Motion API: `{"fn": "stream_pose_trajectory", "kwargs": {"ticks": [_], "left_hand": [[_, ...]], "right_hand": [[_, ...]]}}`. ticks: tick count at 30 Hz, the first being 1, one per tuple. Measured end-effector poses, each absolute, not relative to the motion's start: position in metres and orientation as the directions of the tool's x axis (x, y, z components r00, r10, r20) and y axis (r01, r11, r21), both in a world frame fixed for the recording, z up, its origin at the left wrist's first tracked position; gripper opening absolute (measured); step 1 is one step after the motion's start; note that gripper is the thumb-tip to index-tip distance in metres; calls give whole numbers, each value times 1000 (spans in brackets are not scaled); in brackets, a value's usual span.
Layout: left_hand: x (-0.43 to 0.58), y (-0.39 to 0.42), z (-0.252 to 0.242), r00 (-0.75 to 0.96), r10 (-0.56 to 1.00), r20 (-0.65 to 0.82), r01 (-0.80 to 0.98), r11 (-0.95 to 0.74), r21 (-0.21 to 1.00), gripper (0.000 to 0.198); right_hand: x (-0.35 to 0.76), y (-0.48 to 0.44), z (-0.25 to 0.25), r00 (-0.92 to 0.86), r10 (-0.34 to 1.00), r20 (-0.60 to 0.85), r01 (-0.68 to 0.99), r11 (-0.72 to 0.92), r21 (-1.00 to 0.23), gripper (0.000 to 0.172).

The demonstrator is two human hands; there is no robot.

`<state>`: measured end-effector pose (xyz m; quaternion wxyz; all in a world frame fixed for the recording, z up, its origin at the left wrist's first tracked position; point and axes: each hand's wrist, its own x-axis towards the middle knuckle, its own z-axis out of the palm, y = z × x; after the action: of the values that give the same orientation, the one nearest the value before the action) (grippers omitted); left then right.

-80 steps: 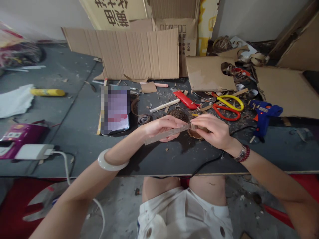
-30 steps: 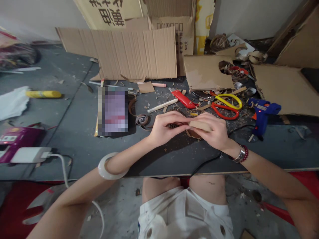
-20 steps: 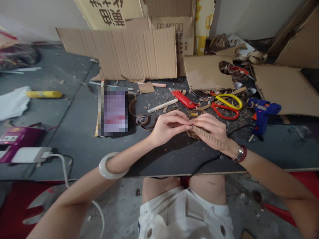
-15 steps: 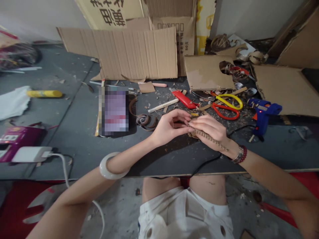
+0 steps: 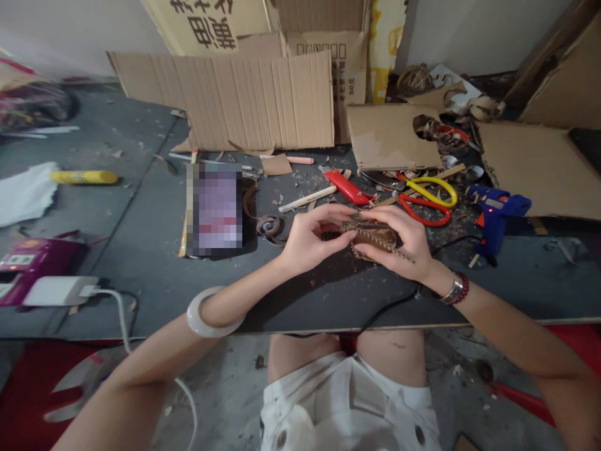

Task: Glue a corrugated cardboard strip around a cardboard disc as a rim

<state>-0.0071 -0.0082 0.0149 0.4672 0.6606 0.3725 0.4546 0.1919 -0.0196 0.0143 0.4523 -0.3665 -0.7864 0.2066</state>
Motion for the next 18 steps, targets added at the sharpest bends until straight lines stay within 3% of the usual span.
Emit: {"fn": "stream_pose_trajectory", "kwargs": {"ticks": [3, 6, 9, 18], "left_hand": [[-8, -6, 14, 294, 907, 300, 26, -322, 947, 36], [-9, -4, 12, 311, 901, 304, 1, -320, 948, 34], [-10, -2, 12, 350, 904, 247, -24, -254, 967, 32], [-9, 2, 16, 415, 907, 67, -101, -27, 995, 28]], "right_hand": [[193, -17, 14, -231, 861, 454, 314, 508, -803, 34], [193, -15, 12, -214, 893, 396, 259, 443, -858, 18], [193, -15, 13, -203, 886, 417, 256, 459, -851, 12], [195, -14, 18, -275, 815, 510, 241, 572, -784, 13]]}}
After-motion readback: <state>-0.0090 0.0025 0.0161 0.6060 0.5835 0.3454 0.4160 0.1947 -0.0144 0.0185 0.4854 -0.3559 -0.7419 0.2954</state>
